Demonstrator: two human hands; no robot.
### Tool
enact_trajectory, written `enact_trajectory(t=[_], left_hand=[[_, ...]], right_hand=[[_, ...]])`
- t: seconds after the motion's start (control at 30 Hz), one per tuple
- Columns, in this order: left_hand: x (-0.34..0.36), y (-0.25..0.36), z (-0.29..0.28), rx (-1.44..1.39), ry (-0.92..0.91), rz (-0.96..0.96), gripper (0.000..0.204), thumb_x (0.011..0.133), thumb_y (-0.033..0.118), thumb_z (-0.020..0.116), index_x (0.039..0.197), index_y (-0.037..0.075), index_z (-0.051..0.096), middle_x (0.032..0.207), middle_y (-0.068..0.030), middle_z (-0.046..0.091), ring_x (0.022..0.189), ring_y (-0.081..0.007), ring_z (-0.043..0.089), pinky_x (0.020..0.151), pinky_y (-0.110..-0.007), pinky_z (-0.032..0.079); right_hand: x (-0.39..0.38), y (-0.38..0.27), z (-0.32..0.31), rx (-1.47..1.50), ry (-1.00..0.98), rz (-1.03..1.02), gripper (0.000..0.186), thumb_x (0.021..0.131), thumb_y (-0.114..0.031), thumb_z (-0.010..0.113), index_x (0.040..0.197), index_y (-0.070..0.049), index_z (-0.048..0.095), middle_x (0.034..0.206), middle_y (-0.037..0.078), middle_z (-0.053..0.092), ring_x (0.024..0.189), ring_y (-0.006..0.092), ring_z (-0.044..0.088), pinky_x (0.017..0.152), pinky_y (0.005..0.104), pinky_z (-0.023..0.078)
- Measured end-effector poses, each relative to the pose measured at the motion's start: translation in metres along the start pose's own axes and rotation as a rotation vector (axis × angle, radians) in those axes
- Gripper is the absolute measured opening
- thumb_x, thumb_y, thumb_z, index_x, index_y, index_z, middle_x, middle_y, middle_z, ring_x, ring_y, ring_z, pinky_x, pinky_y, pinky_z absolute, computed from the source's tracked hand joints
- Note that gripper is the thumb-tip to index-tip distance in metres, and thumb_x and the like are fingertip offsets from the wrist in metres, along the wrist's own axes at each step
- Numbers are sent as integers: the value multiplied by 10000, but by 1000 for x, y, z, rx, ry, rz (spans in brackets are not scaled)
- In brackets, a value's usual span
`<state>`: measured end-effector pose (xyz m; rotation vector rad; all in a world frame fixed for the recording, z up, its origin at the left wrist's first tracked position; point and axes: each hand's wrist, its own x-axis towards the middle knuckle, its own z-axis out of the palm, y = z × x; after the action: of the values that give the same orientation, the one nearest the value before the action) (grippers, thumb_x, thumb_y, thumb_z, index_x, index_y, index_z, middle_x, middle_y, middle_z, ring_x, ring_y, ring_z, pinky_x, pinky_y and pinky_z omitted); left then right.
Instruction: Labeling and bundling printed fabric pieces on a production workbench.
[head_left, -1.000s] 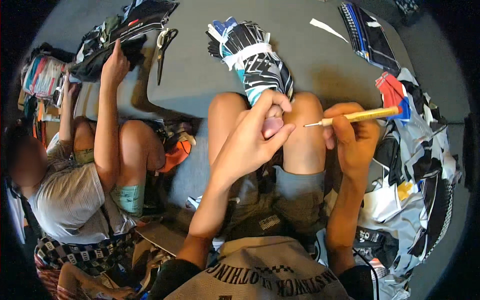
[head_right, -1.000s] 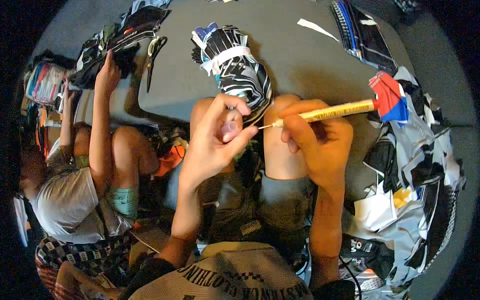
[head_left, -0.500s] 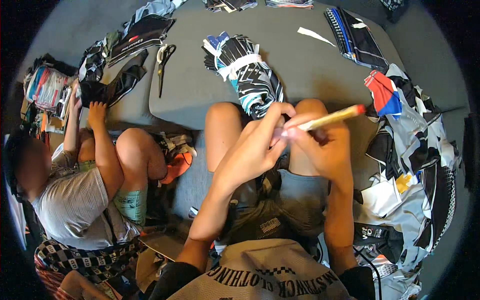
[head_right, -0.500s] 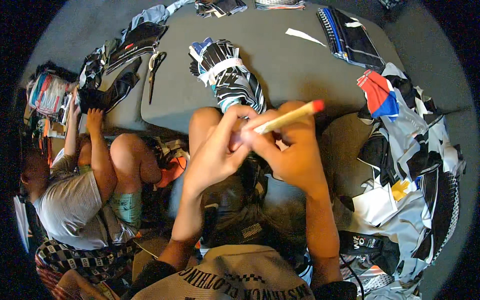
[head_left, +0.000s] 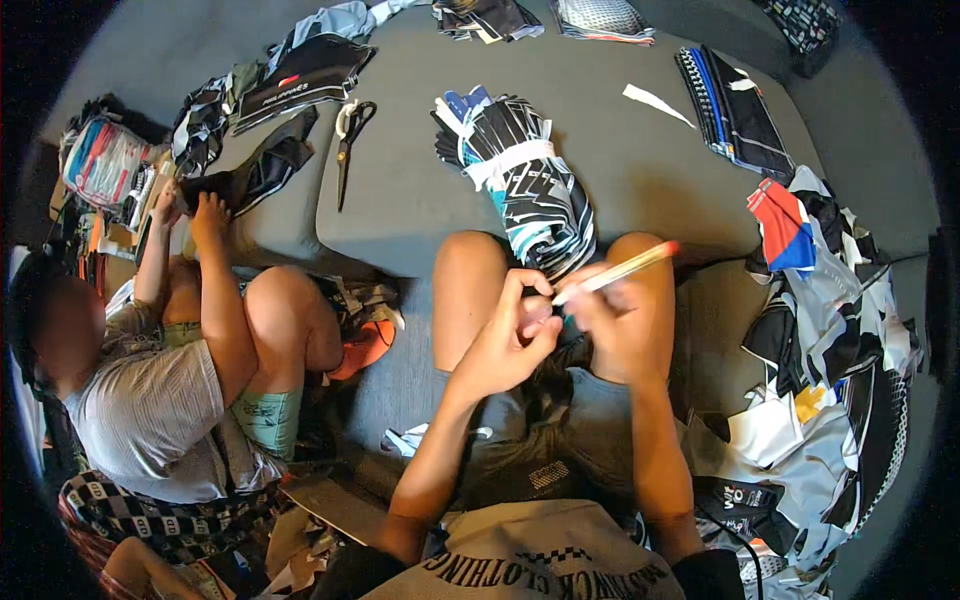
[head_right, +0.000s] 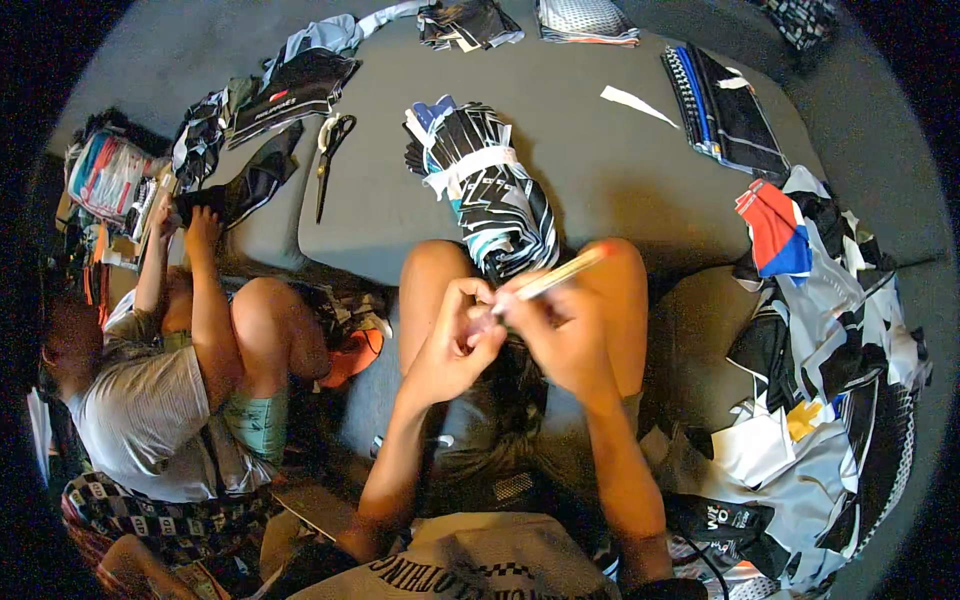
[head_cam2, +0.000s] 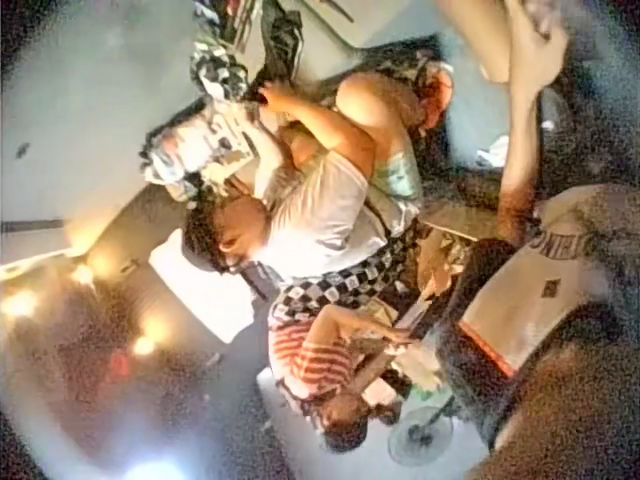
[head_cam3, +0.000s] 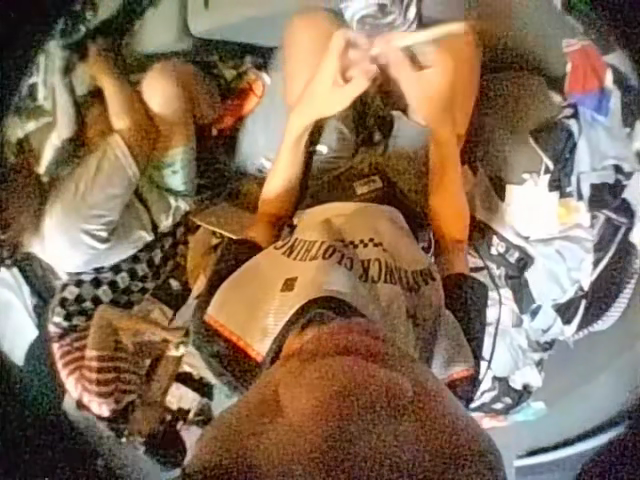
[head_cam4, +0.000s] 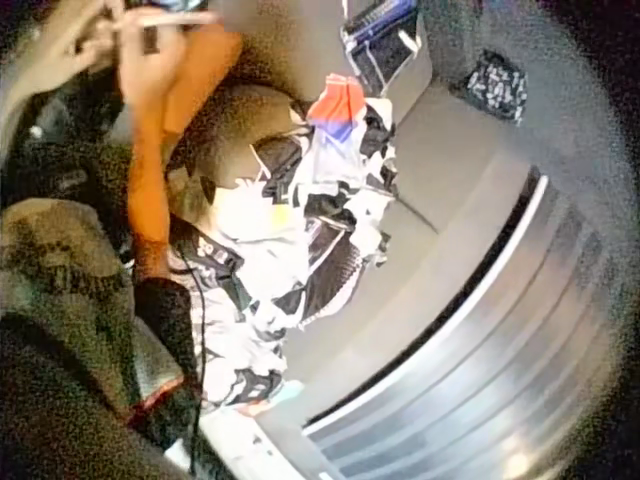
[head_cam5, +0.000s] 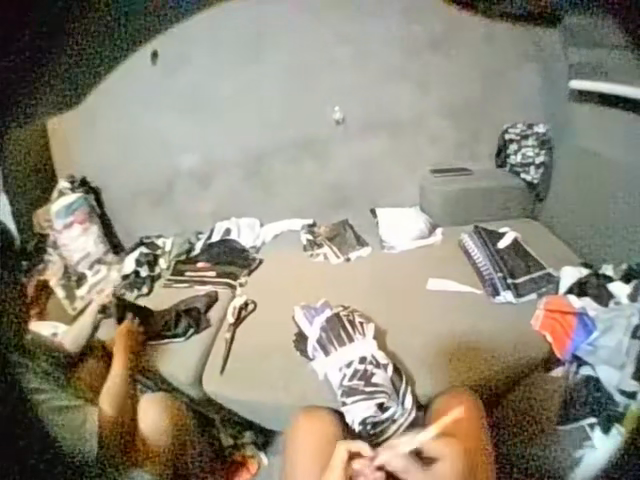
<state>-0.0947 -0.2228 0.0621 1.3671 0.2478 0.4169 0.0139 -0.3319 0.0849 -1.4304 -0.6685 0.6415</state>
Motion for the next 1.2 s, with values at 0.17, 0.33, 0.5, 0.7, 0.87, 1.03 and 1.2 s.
enact_trajectory(t=[0.17, 0.33, 0.5, 0.7, 0.87, 1.03, 1.2], left_hand=[[43, 2, -9, 248, 279, 173, 240, 815, -24, 533, 1019, 52, 430, 723, 15, 446, 558, -65, 345, 513, -182, 309], [131, -9, -11, 649, 507, 377, 298, 777, 95, 633, 997, 28, 443, 813, -44, 450, 684, -129, 401, 602, -238, 368], [159, -30, -9, 1027, 732, 477, 451, 712, 177, 716, 1011, 4, 427, 915, -94, 432, 822, -184, 396, 701, -272, 378], [133, -56, -28, 645, 742, 259, 630, 677, 204, 765, 1093, 12, 333, 985, -138, 399, 887, -205, 397, 758, -285, 391], [124, -50, -33, 523, 657, 98, 708, 692, 207, 769, 1151, 37, 257, 997, -159, 404, 864, -205, 446, 740, -293, 425], [123, -48, -35, 519, 599, -11, 716, 698, 195, 762, 1159, 44, 237, 990, -169, 430, 836, -208, 479, 709, -299, 443], [124, -49, -35, 556, 581, -14, 705, 705, 187, 753, 1159, 49, 231, 975, -175, 456, 810, -209, 507, 680, -294, 451]], right_hand=[[57, -20, -45, 515, 339, -255, 213, 895, -224, 553, 1013, -48, 573, 781, 35, 581, 639, 65, 518, 466, 162, 357], [142, 4, -35, 618, 262, -229, 255, 880, -158, 567, 1086, -13, 531, 921, 129, 610, 711, 133, 549, 561, 201, 406], [172, 27, -3, 694, 285, -245, 181, 868, -79, 548, 1029, 3, 558, 821, 108, 606, 627, 117, 520, 528, 203, 399], [168, 45, 21, 638, 306, -228, 135, 861, -70, 544, 966, 9, 575, 792, 91, 580, 606, 101, 465, 531, 196, 364], [166, 59, 20, 544, 392, -283, 98, 829, -47, 536, 902, 3, 580, 744, 71, 557, 581, 88, 419, 522, 185, 323], [164, 67, 14, 291, 449, -296, 85, 790, -15, 504, 820, -10, 584, 677, 39, 532, 558, 74, 391, 504, 181, 300], [164, 63, 18, 131, 471, -300, 109, 757, 6, 480, 772, -17, 586, 632, 12, 500, 549, 62, 371, 493, 179, 282]])
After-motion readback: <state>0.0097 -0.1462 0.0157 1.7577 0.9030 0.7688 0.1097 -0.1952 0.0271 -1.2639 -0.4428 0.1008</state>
